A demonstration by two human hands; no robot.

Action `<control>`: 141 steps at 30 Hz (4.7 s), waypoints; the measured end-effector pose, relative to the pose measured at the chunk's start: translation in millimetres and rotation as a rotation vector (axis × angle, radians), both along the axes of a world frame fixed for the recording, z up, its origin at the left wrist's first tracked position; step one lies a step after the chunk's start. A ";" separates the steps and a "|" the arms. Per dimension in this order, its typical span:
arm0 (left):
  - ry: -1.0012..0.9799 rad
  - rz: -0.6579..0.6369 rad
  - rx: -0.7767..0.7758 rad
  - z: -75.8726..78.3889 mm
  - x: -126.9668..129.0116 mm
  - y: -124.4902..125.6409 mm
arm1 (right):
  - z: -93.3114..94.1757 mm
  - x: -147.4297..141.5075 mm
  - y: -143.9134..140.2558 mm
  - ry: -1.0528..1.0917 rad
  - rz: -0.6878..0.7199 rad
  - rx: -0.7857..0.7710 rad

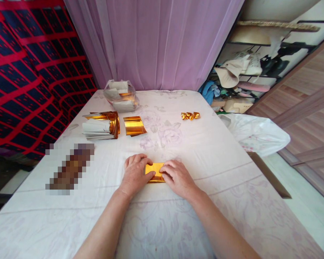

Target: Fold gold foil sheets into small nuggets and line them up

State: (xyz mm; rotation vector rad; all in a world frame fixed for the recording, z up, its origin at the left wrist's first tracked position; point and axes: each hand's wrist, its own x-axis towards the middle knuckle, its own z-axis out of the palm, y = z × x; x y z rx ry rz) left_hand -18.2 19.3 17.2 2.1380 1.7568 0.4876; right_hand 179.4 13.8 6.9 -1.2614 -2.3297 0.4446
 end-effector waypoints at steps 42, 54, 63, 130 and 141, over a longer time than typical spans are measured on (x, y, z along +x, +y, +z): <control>0.011 -0.021 0.001 -3.6 -1.6 1.5 | 4.1 27.8 1.0 0.194 0.148 -0.074; 0.014 -0.032 0.023 -2.9 -1.3 0.5 | -10.2 -19.8 -14.3 0.139 -0.091 -0.031; 0.002 -0.031 0.018 -3.6 -1.5 0.5 | -10.7 -18.4 -15.0 0.055 -0.047 -0.025; 0.091 -0.263 -0.202 14.9 -28.1 -4.9 | -15.4 -4.9 -13.0 0.273 0.049 -0.067; 0.074 -0.281 -0.214 14.5 -29.5 -4.1 | -8.2 -30.0 -25.6 0.114 -0.189 0.007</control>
